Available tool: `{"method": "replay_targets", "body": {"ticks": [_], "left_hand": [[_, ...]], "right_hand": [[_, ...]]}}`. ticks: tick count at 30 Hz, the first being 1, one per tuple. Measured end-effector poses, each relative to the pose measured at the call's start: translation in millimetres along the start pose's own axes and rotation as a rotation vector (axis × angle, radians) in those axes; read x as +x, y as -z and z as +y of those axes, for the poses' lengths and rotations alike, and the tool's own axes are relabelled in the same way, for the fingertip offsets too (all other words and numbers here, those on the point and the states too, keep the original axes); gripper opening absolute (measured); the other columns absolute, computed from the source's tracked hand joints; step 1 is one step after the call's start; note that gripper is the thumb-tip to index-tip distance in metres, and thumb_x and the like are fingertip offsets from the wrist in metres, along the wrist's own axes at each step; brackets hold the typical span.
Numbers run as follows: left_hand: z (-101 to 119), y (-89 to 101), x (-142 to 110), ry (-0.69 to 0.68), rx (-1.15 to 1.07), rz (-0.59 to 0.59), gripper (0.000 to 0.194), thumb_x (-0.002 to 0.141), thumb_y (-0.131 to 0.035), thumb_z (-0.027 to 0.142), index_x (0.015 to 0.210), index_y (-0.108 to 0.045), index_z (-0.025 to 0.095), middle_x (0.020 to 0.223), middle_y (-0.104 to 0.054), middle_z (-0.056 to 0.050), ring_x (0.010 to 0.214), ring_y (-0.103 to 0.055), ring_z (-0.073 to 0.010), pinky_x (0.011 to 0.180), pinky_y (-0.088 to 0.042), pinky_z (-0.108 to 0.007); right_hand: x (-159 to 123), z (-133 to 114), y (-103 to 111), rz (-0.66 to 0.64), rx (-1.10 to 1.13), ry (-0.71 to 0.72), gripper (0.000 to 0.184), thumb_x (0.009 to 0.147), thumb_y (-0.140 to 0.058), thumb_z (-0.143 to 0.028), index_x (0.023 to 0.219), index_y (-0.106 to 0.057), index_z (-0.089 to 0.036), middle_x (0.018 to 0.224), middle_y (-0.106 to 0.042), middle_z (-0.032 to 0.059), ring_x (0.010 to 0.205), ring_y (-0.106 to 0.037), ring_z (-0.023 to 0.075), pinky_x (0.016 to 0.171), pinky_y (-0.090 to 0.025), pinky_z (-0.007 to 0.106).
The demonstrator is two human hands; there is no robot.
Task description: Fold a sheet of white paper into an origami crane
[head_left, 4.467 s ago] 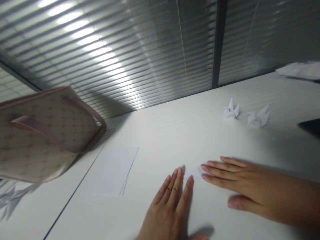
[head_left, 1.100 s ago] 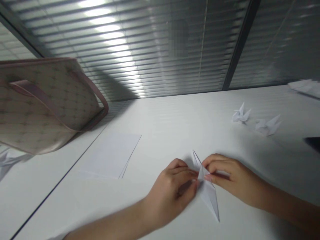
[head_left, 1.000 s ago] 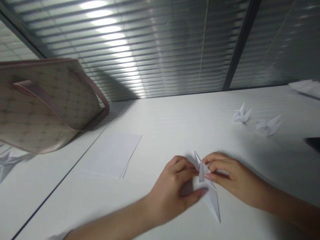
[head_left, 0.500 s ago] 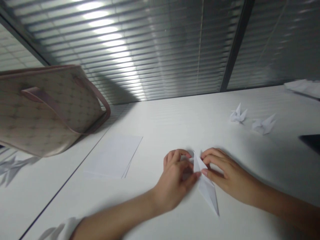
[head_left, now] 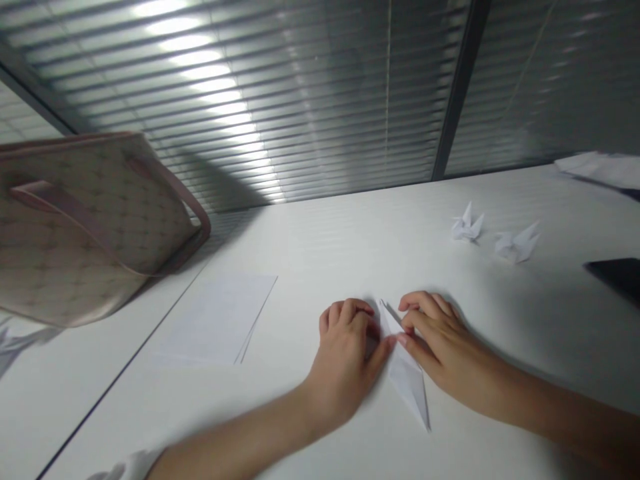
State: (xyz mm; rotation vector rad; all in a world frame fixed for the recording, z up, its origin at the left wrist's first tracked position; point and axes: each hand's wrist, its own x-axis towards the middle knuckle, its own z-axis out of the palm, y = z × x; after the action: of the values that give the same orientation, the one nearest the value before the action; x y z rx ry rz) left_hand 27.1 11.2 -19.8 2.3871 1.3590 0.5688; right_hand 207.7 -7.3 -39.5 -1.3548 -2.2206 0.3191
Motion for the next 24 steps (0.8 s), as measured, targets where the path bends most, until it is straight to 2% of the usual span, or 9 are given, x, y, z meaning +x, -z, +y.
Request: {"method": "replay_targets", "body": {"ticks": [4, 6, 9, 10, 11, 14, 19, 22, 24], "left_hand": [[-0.4, -1.4, -0.6, -0.036, 0.067, 0.079, 0.022, 0.086, -0.058, 0.031, 0.095, -0.05, 0.013, 0.099, -0.055, -0.009, 0.091, -0.048, -0.0235, 0.082, -0.043, -0.045], [-0.1, -0.6, -3.1, -0.123, 0.084, 0.109, 0.02, 0.086, -0.057, 0.025, 0.1, -0.05, 0.012, 0.1, -0.057, -0.009, 0.093, -0.05, -0.0233, 0.082, -0.045, -0.044], [0.0, 1.9, -12.8, -0.428, 0.128, 0.073, 0.013, 0.09, -0.051, 0.014, 0.102, -0.055, 0.014, 0.101, -0.065, -0.007, 0.097, -0.055, -0.0216, 0.087, -0.047, -0.039], [-0.1, 2.9, -17.2, -0.561, 0.151, 0.056, 0.017, 0.091, -0.049, 0.013, 0.105, -0.057, 0.013, 0.103, -0.067, -0.007, 0.1, -0.056, -0.0213, 0.091, -0.047, -0.037], [0.0, 4.1, -21.5, -0.628, 0.199, 0.028, 0.022, 0.091, -0.046, 0.011, 0.111, -0.056, 0.01, 0.11, -0.067, -0.008, 0.107, -0.056, -0.0218, 0.095, -0.046, -0.036], [1.4, 9.2, -30.6, -0.649, 0.301, -0.003, 0.03, 0.092, -0.046, 0.014, 0.119, -0.056, 0.004, 0.121, -0.063, -0.012, 0.113, -0.056, -0.0227, 0.101, -0.044, -0.033], [6.8, 23.7, -28.8, -0.704, 0.381, -0.176, 0.044, 0.091, -0.042, 0.016, 0.13, -0.046, -0.002, 0.134, -0.052, -0.017, 0.125, -0.047, -0.0279, 0.107, -0.039, -0.034], [8.8, 29.1, -27.0, -0.663, 0.372, -0.251, 0.048, 0.089, -0.041, 0.019, 0.131, -0.044, -0.004, 0.133, -0.053, -0.018, 0.125, -0.046, -0.0284, 0.106, -0.04, -0.032], [9.4, 29.6, -27.1, -0.605, 0.348, -0.262, 0.05, 0.087, -0.043, 0.02, 0.13, -0.045, -0.005, 0.131, -0.054, -0.02, 0.124, -0.047, -0.0288, 0.104, -0.042, -0.032]], "right_hand": [[-0.6, -0.6, -1.7, 0.034, -0.027, -0.003, 0.007, 0.089, -0.046, -0.017, 0.083, -0.051, -0.017, 0.106, -0.052, 0.0107, 0.104, -0.047, 0.025, 0.091, -0.04, 0.047], [-1.3, -0.8, -2.8, 0.045, -0.045, 0.0, 0.006, 0.088, -0.047, -0.016, 0.084, -0.051, -0.017, 0.105, -0.052, 0.011, 0.103, -0.047, 0.0256, 0.089, -0.041, 0.047], [-1.8, -1.6, -3.5, 0.053, -0.047, 0.007, 0.008, 0.086, -0.046, -0.01, 0.086, -0.05, -0.017, 0.102, -0.052, 0.011, 0.1, -0.048, 0.0251, 0.087, -0.042, 0.045], [-1.7, -2.0, -3.5, 0.055, -0.039, 0.007, 0.009, 0.085, -0.045, -0.008, 0.087, -0.049, -0.017, 0.101, -0.051, 0.0106, 0.098, -0.048, 0.0244, 0.086, -0.043, 0.044], [-1.5, -2.4, -3.3, 0.059, -0.031, 0.004, 0.01, 0.085, -0.045, -0.008, 0.087, -0.048, -0.017, 0.1, -0.051, 0.0101, 0.096, -0.048, 0.0237, 0.085, -0.043, 0.043], [-0.6, -2.8, -3.1, 0.062, -0.028, -0.015, 0.009, 0.085, -0.045, -0.009, 0.086, -0.047, -0.018, 0.096, -0.05, 0.0081, 0.091, -0.048, 0.0223, 0.082, -0.044, 0.042], [-1.4, -1.6, -4.4, 0.076, -0.042, -0.009, 0.011, 0.085, -0.047, -0.011, 0.092, -0.045, -0.019, 0.097, -0.049, 0.0073, 0.094, -0.047, 0.0235, 0.084, -0.041, 0.044], [-3.4, -1.1, -2.4, 0.073, -0.024, 0.012, 0.019, 0.087, -0.047, -0.011, 0.104, -0.045, -0.021, 0.105, -0.049, 0.0074, 0.1, -0.046, 0.0237, 0.088, -0.039, 0.044], [-3.9, -0.3, -0.1, 0.039, -0.01, 0.003, 0.019, 0.088, -0.047, -0.013, 0.104, -0.046, -0.024, 0.104, -0.05, 0.0057, 0.1, -0.047, 0.0229, 0.088, -0.039, 0.045]]}}
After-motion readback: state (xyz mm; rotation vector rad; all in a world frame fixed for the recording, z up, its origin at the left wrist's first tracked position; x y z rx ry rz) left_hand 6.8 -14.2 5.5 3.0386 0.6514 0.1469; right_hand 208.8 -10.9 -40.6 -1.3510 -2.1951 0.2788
